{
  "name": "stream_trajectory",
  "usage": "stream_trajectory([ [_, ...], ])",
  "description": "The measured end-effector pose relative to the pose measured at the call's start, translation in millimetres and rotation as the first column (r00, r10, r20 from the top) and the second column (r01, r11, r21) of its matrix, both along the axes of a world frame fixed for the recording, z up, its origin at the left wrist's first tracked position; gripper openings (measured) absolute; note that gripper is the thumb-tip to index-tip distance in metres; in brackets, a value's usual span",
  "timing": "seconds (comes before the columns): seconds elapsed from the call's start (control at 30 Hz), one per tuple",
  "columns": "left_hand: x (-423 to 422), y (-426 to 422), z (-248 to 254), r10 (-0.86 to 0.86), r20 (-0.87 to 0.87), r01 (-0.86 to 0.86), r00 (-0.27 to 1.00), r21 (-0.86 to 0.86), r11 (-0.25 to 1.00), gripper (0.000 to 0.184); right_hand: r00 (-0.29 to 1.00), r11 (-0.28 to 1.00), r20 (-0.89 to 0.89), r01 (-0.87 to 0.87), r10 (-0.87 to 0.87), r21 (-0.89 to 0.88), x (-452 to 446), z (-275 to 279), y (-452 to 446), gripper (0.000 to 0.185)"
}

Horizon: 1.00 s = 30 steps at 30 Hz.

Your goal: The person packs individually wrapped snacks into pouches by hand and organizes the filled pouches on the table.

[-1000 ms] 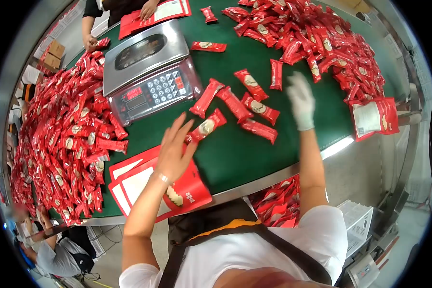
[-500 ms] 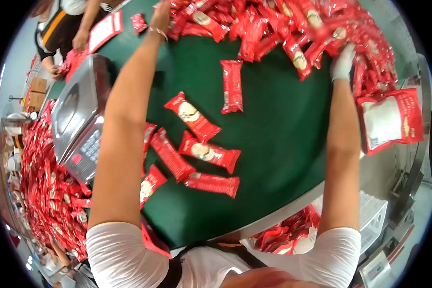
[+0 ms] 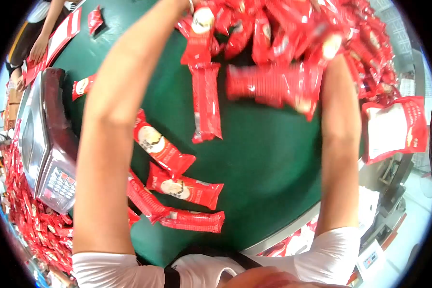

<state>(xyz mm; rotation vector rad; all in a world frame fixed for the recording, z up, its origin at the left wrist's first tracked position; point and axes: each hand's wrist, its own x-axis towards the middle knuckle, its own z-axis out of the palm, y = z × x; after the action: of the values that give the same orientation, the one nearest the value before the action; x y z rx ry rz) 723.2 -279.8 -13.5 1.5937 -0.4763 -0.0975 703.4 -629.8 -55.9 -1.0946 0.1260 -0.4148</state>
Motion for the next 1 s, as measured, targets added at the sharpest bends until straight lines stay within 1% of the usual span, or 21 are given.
stream_trajectory([
  [0.07, -9.4, 11.1, -16.1, -0.045, 0.109, 0.013, 0.993, 0.279, 0.960, 0.063, 1.000, 1.000, 0.003, -0.028, 0.028, 0.006, -17.8, 2.8, 24.7, 0.053],
  [0.1, 8.6, 9.9, -29.0, 0.023, 0.458, -0.286, 0.889, 0.517, 0.807, 0.062, 0.999, 0.999, 0.008, -0.045, 0.045, 0.004, -28.2, 7.8, 36.7, 0.053],
  [0.13, -8.5, 10.6, -28.1, 0.077, 0.228, -0.152, 0.971, 0.332, 0.931, 0.069, 0.998, 0.998, 0.010, -0.063, 0.063, 0.010, -40.0, 12.4, 48.7, 0.053],
  [0.17, -12.3, 16.4, -31.8, 0.011, 0.365, -0.141, 0.931, 0.332, 0.933, 0.063, 0.997, 0.997, 0.014, -0.082, 0.082, 0.016, -53.6, 18.3, 60.8, 0.053],
  [0.2, -48.6, 24.1, -8.8, -0.005, 0.313, -0.104, 0.950, 0.329, 0.939, 0.059, 0.994, 0.994, 0.023, -0.108, 0.107, 0.034, -67.1, 26.6, 73.2, 0.053],
  [0.27, -61.2, 36.8, -23.9, -0.120, 0.456, -0.181, 0.882, 0.563, 0.806, 0.054, 0.985, 0.983, 0.024, -0.174, 0.173, 0.054, -103.0, 39.6, 101.3, 0.053],
  [0.3, -75.7, 42.8, -26.3, -0.126, 0.470, -0.214, 0.873, 0.603, 0.769, 0.040, 0.977, 0.976, 0.027, -0.211, 0.209, 0.057, -122.2, 48.0, 116.1, 0.053],
  [0.37, -113.8, 53.3, -13.2, -0.125, 0.449, -0.227, 0.885, 0.650, 0.725, 0.036, 0.962, 0.960, 0.016, -0.275, 0.274, 0.062, -163.1, 65.2, 144.5, 0.052],
  [0.43, -147.8, 64.5, -10.6, 0.055, 0.075, -0.090, 0.996, 0.617, 0.782, 0.034, 0.940, 0.938, -0.011, -0.339, 0.341, 0.071, -205.1, 76.6, 172.5, 0.052],
  [0.47, -149.2, 72.7, -28.8, -0.016, 0.198, -0.129, 0.980, 0.696, 0.706, 0.072, 0.928, 0.926, -0.029, -0.369, 0.372, 0.080, -225.0, 81.4, 185.7, 0.052],
  [0.53, -211.6, 81.4, 34.4, 0.127, -0.055, -0.048, 0.990, 0.724, 0.688, 0.047, 0.915, 0.913, -0.049, -0.395, 0.401, 0.102, -257.7, 90.4, 210.8, 0.052],
  [0.6, -223.7, 97.6, 10.9, 0.087, 0.003, -0.062, 0.996, 0.732, 0.679, 0.051, 0.923, 0.923, -0.062, -0.374, 0.380, 0.084, -282.7, 89.1, 223.4, 0.052],
  [0.67, -237.9, 107.2, 24.5, 0.040, 0.092, -0.095, 0.995, 0.730, 0.677, 0.054, 0.955, 0.955, -0.032, -0.295, 0.295, -0.013, -286.3, 57.8, 214.9, 0.046],
  [0.77, -265.8, 118.8, 47.4, -0.066, 0.104, -0.059, 0.992, 0.873, 0.485, 0.060, 0.982, 0.965, -0.045, -0.191, 0.186, -0.180, -309.7, 32.9, 213.7, 0.042],
  [0.8, -266.9, 122.9, 43.0, -0.058, 0.111, -0.070, 0.992, 0.875, 0.480, 0.060, 0.986, 0.949, -0.080, -0.164, 0.148, -0.270, -316.5, 32.5, 216.1, 0.042],
  [0.83, -287.3, 124.1, 61.7, -0.038, 0.117, -0.094, 0.992, 0.922, 0.375, 0.058, 0.993, 0.986, -0.097, -0.084, 0.070, -0.145, -326.6, 36.5, 235.6, 0.041],
  [0.87, -302.2, 127.2, 75.4, -0.022, 0.127, -0.116, 0.992, 0.958, 0.262, 0.056, 0.999, 0.974, -0.010, -0.046, 0.045, -0.223, -345.7, 51.5, 250.1, 0.036],
  [0.9, -309.5, 134.0, 66.9, -0.022, 0.245, -0.224, 0.969, 0.918, 0.327, 0.049, 0.989, 0.875, -0.147, -0.048, -0.027, -0.483, -359.7, 72.5, 264.1, 0.035],
  [0.93, -315.3, 136.5, 72.4, -0.021, 0.245, -0.225, 0.969, 0.919, 0.324, 0.049, 0.957, 0.707, -0.258, -0.091, -0.133, -0.702, -369.3, 87.0, 271.5, 0.035],
  [0.97, -322.1, 139.7, 80.8, -0.071, 0.155, -0.134, 0.985, 0.963, 0.235, 0.044, 0.958, 0.708, -0.255, -0.089, -0.132, -0.700, -363.4, 62.4, 265.3, 0.035],
  [1.0, -328.8, 141.8, 89.1, -0.111, 0.058, -0.042, 0.992, 0.989, 0.140, 0.039, 0.992, 0.904, -0.117, -0.081, 0.035, -0.420, -346.0, 13.4, 250.1, 0.035],
])
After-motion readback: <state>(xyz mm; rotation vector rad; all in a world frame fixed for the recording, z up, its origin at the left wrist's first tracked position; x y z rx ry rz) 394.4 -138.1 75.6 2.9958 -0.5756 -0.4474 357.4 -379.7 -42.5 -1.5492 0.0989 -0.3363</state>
